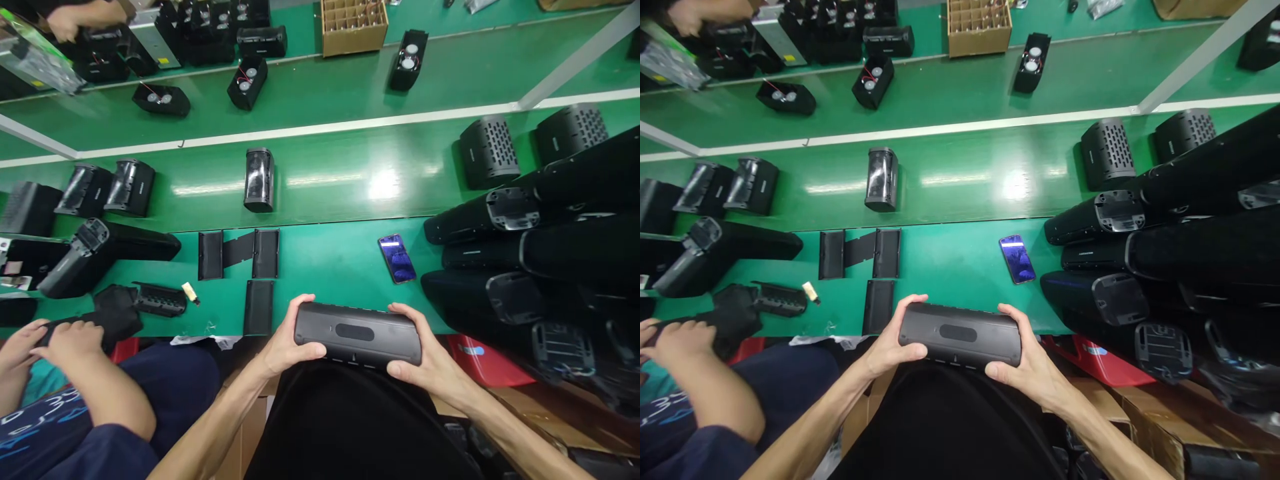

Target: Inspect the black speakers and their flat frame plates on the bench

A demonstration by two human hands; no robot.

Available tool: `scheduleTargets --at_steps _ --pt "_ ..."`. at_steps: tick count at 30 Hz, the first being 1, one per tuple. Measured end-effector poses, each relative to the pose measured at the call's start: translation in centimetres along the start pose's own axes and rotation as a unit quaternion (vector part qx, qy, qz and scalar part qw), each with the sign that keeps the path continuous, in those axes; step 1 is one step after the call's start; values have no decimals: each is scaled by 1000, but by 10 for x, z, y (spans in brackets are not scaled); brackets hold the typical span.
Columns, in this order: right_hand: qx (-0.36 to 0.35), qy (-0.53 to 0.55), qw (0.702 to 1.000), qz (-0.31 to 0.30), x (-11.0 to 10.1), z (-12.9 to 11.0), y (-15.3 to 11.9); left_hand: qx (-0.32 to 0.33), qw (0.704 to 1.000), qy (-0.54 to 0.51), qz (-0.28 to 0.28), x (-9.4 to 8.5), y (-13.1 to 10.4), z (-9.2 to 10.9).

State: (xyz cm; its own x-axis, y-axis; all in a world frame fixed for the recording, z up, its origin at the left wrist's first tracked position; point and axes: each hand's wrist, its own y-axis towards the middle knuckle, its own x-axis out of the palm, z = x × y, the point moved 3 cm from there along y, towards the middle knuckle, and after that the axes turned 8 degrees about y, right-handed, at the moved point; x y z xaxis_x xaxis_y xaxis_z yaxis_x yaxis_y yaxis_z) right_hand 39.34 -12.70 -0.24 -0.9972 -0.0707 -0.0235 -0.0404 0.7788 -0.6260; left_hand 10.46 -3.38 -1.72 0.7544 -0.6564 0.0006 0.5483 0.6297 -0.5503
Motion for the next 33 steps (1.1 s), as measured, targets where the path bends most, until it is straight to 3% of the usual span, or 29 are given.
scheduleTargets --at_steps 8,13,17,21,28,33 --pt "-3 -10 999 49 7 -11 -19 21 998 37 54 3 -12 9" --pt "8 58 998 36 10 -10 -8 4 995 40 90 7 -10 1" --pt "37 58 998 -14 5 -4 3 -25 997 38 58 4 -7 -2" --pt "17 5 999 -29 -2 -1 -2 -28 999 34 2 -1 -9 -1" --pt "-1 -13 1000 14 6 -15 -14 18 995 78 54 0 -16 -2" --pt "-7 14 1000 -1 7 -13 -4 12 994 80 78 -1 -15 -10"
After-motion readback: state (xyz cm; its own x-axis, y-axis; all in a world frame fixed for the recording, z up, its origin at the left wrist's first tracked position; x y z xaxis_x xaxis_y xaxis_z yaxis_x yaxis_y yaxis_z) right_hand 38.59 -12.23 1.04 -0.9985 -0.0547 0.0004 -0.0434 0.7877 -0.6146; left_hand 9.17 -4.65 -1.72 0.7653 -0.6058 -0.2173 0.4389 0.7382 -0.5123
